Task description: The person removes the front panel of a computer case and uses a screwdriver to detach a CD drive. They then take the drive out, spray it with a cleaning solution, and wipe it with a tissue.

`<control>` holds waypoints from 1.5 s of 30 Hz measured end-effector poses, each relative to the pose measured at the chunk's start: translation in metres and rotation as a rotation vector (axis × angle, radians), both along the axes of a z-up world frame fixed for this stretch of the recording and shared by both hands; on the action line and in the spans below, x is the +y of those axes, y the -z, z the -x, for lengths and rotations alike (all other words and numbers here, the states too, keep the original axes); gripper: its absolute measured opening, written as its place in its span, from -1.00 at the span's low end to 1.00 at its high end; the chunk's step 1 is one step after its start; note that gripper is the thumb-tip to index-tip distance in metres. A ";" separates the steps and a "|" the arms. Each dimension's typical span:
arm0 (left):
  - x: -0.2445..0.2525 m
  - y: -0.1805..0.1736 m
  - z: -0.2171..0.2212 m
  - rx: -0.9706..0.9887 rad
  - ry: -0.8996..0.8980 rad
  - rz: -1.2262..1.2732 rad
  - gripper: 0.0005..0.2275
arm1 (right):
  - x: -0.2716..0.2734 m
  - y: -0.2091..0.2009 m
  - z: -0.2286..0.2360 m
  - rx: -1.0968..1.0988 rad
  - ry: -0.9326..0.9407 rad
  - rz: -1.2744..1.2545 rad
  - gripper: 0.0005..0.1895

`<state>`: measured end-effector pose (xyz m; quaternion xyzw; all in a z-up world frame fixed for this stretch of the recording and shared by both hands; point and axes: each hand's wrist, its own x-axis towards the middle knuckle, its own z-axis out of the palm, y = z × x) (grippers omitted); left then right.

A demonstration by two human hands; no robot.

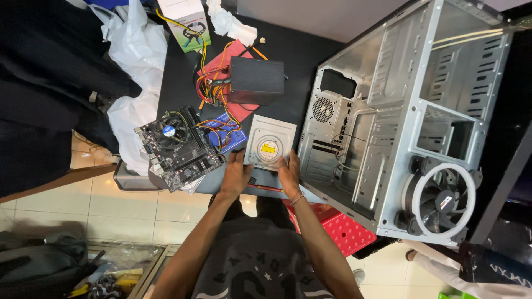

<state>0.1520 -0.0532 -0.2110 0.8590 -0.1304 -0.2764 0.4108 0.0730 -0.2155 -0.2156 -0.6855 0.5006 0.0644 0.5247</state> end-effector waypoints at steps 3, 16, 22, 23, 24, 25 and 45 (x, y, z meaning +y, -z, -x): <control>-0.003 -0.002 0.002 -0.002 -0.012 -0.038 -0.45 | -0.002 -0.004 0.000 0.007 -0.042 -0.025 -0.21; -0.009 -0.027 0.010 -0.336 0.031 0.129 -0.74 | 0.034 -0.033 0.032 -0.577 -0.162 0.542 -0.83; -0.033 -0.109 0.000 -0.288 0.009 0.494 -0.94 | 0.038 -0.168 0.025 -0.695 -0.050 0.120 -0.46; -0.039 -0.124 -0.003 -0.278 0.023 0.557 -0.94 | 0.038 -0.189 0.025 -0.758 -0.059 0.124 -0.38; -0.047 -0.138 -0.004 -0.264 0.034 0.619 -0.92 | 0.037 -0.211 0.027 -0.818 -0.071 0.128 -0.30; -0.054 -0.156 -0.006 -0.265 0.057 0.632 -0.92 | 0.036 -0.233 0.029 -0.824 -0.053 0.147 -0.30; -0.260 -0.314 0.036 -0.528 0.202 0.821 -0.94 | -0.225 -0.363 0.175 -1.051 0.023 0.451 -0.51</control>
